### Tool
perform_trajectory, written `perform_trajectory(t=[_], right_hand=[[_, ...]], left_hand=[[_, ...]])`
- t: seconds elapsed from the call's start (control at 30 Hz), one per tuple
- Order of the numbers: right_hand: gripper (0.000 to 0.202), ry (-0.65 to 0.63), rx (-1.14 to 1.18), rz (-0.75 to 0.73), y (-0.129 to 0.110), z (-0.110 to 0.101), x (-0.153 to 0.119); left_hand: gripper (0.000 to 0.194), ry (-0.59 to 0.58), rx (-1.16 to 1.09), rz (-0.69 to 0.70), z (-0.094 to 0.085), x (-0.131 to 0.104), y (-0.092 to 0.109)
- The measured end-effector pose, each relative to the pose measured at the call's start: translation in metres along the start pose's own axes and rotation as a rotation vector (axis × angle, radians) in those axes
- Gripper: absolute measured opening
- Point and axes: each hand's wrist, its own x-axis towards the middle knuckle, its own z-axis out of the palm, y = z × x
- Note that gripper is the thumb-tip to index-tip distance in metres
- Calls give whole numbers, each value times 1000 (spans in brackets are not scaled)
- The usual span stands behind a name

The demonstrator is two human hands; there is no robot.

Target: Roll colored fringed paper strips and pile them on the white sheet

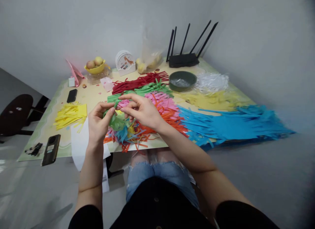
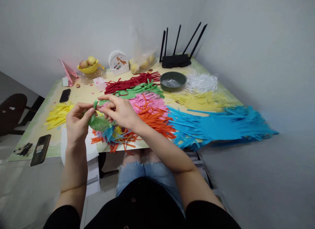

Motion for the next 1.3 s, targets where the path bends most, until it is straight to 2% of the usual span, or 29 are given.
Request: perform_trajectory(t=[0.23, 0.5, 0.77, 0.87, 0.93, 1.07, 1.17, 1.3], right_hand=[[45, -44, 162, 69, 3, -2, -1], [47, -74, 177, 72, 2, -4, -4], [52, -101, 273, 107, 4, -8, -2], [54, -87, 292, 102, 2, -8, -2], [53, -91, 294, 117, 3, -10, -2], [43, -123, 192, 150, 5, -15, 3], [36, -44, 79, 71, 5, -17, 15], [30, 42, 37, 46, 2, -16, 36]], left_hand=[[19, -26, 54, 38, 1, -1, 6], [23, -81, -74, -30, -1, 0, 1], [20, -60, -14, 1, 2, -2, 10], [22, -161, 8, -20, 3, -2, 13], [24, -207, 22, -28, 4, -4, 14], [32, -153, 63, -6, 10, -4, 10], [30, -132, 118, 61, 15, 5, 6], [20, -171, 193, 155, 18, 34, 7]])
